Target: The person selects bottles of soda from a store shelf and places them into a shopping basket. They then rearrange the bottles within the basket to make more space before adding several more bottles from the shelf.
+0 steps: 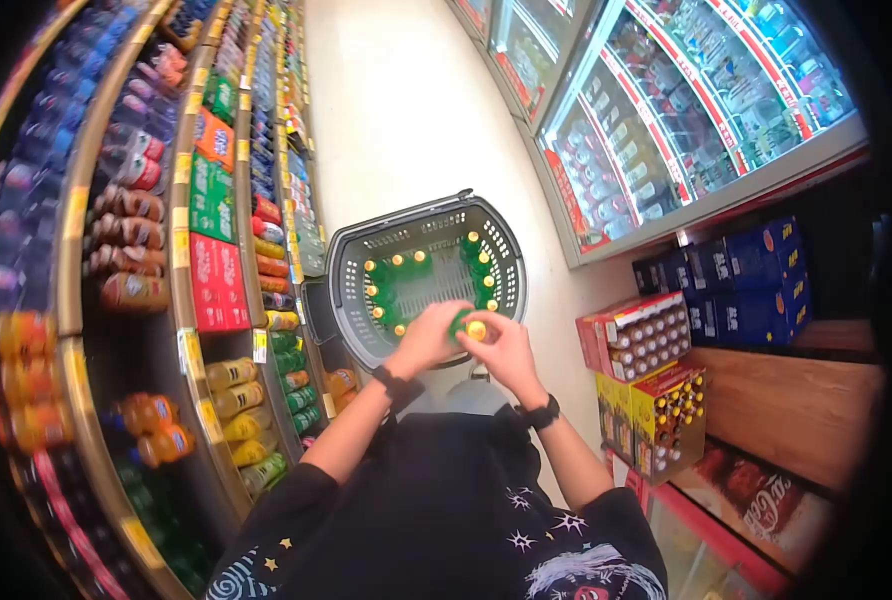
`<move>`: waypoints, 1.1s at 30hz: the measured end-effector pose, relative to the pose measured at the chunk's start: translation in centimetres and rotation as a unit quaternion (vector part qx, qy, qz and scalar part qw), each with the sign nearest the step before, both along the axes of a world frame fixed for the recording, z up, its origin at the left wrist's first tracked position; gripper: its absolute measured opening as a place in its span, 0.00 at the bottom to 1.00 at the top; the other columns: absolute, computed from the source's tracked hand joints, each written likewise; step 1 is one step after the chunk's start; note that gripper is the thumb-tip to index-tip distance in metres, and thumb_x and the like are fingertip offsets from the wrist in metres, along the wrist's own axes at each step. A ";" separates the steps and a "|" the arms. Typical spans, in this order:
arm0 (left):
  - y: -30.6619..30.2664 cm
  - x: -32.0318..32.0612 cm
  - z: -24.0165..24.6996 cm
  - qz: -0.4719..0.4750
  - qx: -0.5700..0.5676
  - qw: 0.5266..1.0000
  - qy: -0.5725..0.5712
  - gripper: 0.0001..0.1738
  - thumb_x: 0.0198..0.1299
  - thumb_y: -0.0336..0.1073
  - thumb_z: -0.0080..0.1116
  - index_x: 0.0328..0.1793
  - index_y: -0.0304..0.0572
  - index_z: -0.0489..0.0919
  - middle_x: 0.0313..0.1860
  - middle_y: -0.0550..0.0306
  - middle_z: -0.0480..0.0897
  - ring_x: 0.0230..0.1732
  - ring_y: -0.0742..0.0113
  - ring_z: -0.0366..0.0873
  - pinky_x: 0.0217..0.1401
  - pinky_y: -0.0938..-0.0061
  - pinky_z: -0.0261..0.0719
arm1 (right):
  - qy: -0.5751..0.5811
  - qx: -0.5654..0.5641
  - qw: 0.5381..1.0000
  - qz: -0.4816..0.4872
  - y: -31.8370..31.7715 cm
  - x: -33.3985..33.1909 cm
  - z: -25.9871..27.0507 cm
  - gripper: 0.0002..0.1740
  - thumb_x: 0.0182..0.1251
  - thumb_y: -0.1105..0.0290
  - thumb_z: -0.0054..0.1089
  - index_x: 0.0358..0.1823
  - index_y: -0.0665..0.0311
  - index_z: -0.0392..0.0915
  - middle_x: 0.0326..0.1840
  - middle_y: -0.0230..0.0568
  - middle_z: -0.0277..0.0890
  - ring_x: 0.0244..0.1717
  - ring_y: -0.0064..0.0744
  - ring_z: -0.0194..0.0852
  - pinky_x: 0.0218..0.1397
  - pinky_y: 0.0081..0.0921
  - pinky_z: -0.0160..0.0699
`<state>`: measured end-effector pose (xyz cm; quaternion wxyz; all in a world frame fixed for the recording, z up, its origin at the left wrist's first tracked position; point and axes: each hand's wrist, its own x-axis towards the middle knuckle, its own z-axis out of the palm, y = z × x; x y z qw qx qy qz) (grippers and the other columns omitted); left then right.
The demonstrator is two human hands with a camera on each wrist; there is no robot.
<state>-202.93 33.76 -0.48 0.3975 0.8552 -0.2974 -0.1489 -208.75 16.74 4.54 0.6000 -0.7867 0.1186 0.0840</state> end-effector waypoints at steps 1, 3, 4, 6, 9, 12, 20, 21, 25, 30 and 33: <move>0.5 1.1 -2.1 0.031 0.000 0.999 0.042 0.33 0.52 0.34 0.69 0.66 0.39 0.73 0.60 0.42 0.81 0.61 0.42 0.78 0.63 0.55 0.78 | 0.036 0.023 0.999 -0.032 1.0 1.6 -2.3 0.13 0.63 0.71 0.73 0.47 0.65 0.83 0.25 0.31 0.81 0.23 0.13 0.73 0.26 0.17 0.71; 0.5 3.8 -6.6 0.102 -0.007 0.988 0.119 0.34 0.55 0.32 0.66 0.70 0.36 0.70 0.62 0.36 0.79 0.62 0.38 0.77 0.63 0.53 0.77 | 0.056 0.095 0.989 -0.102 2.7 5.4 -7.1 0.15 0.64 0.74 0.71 0.50 0.65 0.81 0.26 0.31 0.81 0.23 0.14 0.74 0.26 0.16 0.70; 0.5 5.2 -8.4 0.121 0.022 0.974 0.189 0.38 0.62 0.34 0.62 0.78 0.37 0.63 0.66 0.36 0.78 0.66 0.39 0.77 0.64 0.56 0.77 | 0.065 0.127 0.981 -0.133 3.3 7.2 -9.6 0.16 0.65 0.75 0.71 0.52 0.66 0.79 0.26 0.31 0.80 0.23 0.15 0.75 0.27 0.15 0.70; 0.8 7.4 -13.6 0.162 -0.031 0.941 0.294 0.38 0.64 0.33 0.60 0.80 0.38 0.61 0.68 0.36 0.77 0.67 0.43 0.77 0.65 0.58 0.77 | 0.070 0.152 0.968 -0.187 4.2 10.9 -14.4 0.17 0.65 0.76 0.70 0.54 0.67 0.78 0.27 0.31 0.81 0.24 0.16 0.76 0.27 0.15 0.71; 0.7 11.1 -17.0 0.185 -0.104 0.868 0.449 0.34 0.74 0.41 0.52 0.83 0.46 0.59 0.75 0.49 0.73 0.73 0.59 0.72 0.69 0.60 0.73 | 0.073 0.156 0.954 -0.247 5.1 15.2 -22.0 0.16 0.67 0.76 0.68 0.55 0.65 0.78 0.28 0.30 0.81 0.27 0.15 0.75 0.28 0.15 0.70; -0.5 14.3 -19.8 0.215 -0.211 0.728 0.615 0.32 0.79 0.58 0.39 0.84 0.58 0.58 0.80 0.66 0.66 0.77 0.68 0.63 0.74 0.56 0.65 | 0.055 0.071 0.959 -0.268 4.9 18.0 -32.3 0.17 0.67 0.73 0.67 0.56 0.61 0.80 0.28 0.27 0.79 0.28 0.14 0.72 0.29 0.17 0.68; -0.8 16.8 -30.8 0.205 -0.318 0.587 0.716 0.36 0.77 0.66 0.37 0.82 0.58 0.60 0.79 0.64 0.65 0.79 0.65 0.60 0.74 0.53 0.64 | 0.181 -0.097 0.948 -0.243 6.2 22.5 -32.8 0.19 0.62 0.67 0.69 0.54 0.59 0.83 0.41 0.50 0.84 0.41 0.43 0.81 0.45 0.35 0.78; -1.1 16.7 -31.5 0.197 -0.327 0.579 0.721 0.35 0.77 0.65 0.37 0.82 0.59 0.59 0.80 0.64 0.64 0.79 0.65 0.60 0.74 0.53 0.65 | 0.196 -0.097 0.945 -0.241 6.2 22.5 -32.7 0.20 0.61 0.65 0.69 0.54 0.59 0.83 0.47 0.57 0.85 0.49 0.56 0.85 0.53 0.41 0.81; -2.5 17.1 -31.0 0.205 -0.368 0.561 0.713 0.34 0.79 0.61 0.36 0.83 0.56 0.58 0.80 0.57 0.65 0.77 0.60 0.64 0.78 0.55 0.62 | 0.157 -0.127 0.944 -0.260 6.0 22.9 -33.1 0.20 0.64 0.68 0.65 0.58 0.60 0.80 0.47 0.60 0.84 0.49 0.59 0.84 0.52 0.41 0.81; -2.7 18.9 -27.5 0.240 -0.291 0.621 0.687 0.35 0.79 0.59 0.38 0.85 0.57 0.53 0.82 0.57 0.61 0.80 0.60 0.59 0.77 0.54 0.62 | 0.119 -0.130 0.956 -0.235 5.3 23.0 -34.6 0.21 0.69 0.71 0.61 0.63 0.61 0.78 0.35 0.43 0.84 0.35 0.28 0.81 0.41 0.29 0.80; -2.0 19.5 -24.9 0.254 -0.249 0.653 0.668 0.36 0.79 0.59 0.39 0.86 0.57 0.50 0.84 0.58 0.57 0.82 0.60 0.56 0.77 0.51 0.62 | 0.148 -0.071 0.967 -0.193 5.0 23.0 -34.8 0.22 0.69 0.71 0.61 0.64 0.61 0.77 0.35 0.41 0.84 0.34 0.25 0.80 0.40 0.27 0.79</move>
